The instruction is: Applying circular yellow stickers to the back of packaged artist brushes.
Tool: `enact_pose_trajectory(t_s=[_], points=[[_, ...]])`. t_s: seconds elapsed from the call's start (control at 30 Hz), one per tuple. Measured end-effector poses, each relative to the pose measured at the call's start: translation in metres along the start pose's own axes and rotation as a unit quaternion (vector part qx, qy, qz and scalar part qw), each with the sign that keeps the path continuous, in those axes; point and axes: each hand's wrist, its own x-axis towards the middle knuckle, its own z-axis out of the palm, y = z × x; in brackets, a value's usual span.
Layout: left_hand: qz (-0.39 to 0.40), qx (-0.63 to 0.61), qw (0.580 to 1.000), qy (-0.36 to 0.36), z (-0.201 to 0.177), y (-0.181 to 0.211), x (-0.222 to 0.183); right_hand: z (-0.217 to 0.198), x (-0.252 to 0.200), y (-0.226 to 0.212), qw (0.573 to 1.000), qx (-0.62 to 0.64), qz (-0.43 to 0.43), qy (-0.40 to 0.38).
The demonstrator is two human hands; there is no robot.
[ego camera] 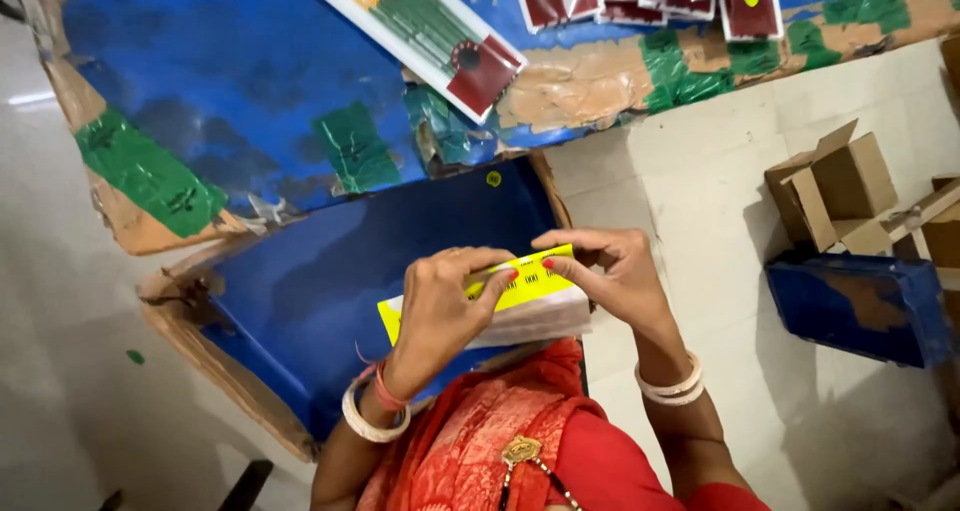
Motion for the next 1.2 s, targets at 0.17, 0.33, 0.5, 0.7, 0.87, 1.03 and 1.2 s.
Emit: enact_pose_trajectory(t_s=[0.17, 0.33, 0.5, 0.7, 0.87, 1.03, 1.2], points=[[-0.071, -0.028, 0.995, -0.057, 0.002, -0.005, 0.002, 0.003, 0.003, -0.051, 0.955, -0.203, -0.214, 0.039], [-0.103, -0.048, 0.99, -0.088, 0.0, 0.003, 0.005, 0.005, 0.005, -0.058, 0.875, -0.327, -0.356, 0.034], [-0.094, -0.042, 0.992, -0.068, 0.0, 0.0, 0.004, 0.006, 0.008, -0.05, 0.822, -0.379, -0.424, 0.04], [-0.093, -0.07, 0.989, -0.089, -0.002, -0.006, 0.007, 0.006, 0.014, -0.04, 0.825, -0.341, -0.45, 0.035], [-0.119, -0.107, 0.981, -0.108, -0.003, -0.016, 0.011, 0.003, 0.022, -0.033, 0.885, -0.276, -0.376, -0.001], [-0.096, -0.103, 0.983, -0.12, -0.001, -0.025, 0.013, -0.002, 0.035, -0.024, 0.952, -0.152, -0.258, -0.058], [-0.095, -0.1, 0.984, -0.117, 0.009, -0.04, 0.015, -0.015, 0.051, -0.034, 0.982, -0.065, -0.151, -0.093]])
